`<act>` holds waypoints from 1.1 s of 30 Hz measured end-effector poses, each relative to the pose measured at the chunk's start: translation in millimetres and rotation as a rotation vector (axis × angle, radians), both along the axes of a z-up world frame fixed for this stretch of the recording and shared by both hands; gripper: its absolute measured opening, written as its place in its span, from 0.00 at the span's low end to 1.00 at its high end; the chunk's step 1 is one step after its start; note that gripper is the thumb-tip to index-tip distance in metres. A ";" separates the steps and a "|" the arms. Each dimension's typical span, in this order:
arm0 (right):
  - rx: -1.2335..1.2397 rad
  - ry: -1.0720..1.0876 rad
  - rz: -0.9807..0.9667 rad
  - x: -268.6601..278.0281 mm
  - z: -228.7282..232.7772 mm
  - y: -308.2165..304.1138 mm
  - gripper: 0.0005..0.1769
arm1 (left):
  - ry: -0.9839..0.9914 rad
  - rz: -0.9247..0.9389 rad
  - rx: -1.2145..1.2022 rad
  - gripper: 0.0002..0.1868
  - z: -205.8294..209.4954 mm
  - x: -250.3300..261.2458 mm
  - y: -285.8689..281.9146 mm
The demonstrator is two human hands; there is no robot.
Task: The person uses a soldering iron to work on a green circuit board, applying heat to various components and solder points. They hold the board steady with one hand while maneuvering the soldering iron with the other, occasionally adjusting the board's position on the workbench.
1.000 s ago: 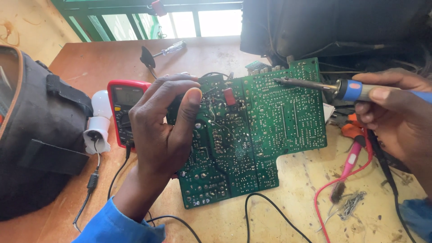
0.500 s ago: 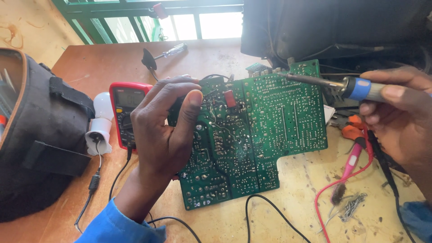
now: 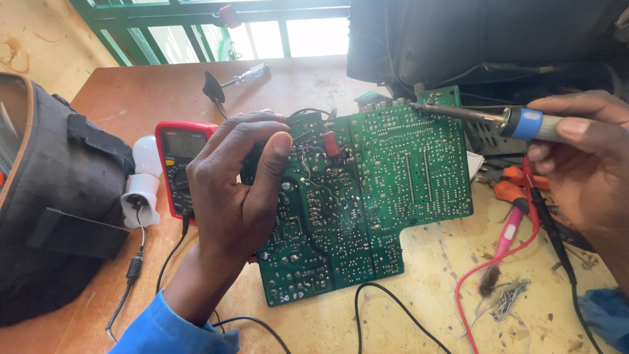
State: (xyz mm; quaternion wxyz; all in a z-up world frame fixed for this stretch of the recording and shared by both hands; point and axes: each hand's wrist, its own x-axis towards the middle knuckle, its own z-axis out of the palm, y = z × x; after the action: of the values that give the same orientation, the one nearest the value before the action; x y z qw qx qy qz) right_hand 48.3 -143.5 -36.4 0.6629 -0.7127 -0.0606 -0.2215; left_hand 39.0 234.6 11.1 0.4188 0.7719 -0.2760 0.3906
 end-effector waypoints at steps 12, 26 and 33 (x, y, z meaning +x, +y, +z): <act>-0.001 0.011 0.018 4.1 -1.8 -9.7 0.20 | -0.008 0.010 0.013 0.15 -1.7 1.6 0.8; -0.139 -0.055 0.073 -0.3 4.0 -13.7 0.19 | 0.003 0.001 0.012 0.15 -1.6 0.8 0.4; -0.152 -0.047 0.070 -0.9 4.4 -15.0 0.21 | -0.002 0.003 0.014 0.15 -0.6 0.1 -0.4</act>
State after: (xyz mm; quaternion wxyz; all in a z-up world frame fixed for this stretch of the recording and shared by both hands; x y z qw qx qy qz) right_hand 47.4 -158.6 -31.9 0.6125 -0.7531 -0.1177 -0.2093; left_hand 39.2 234.2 10.5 0.4125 0.7747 -0.2781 0.3902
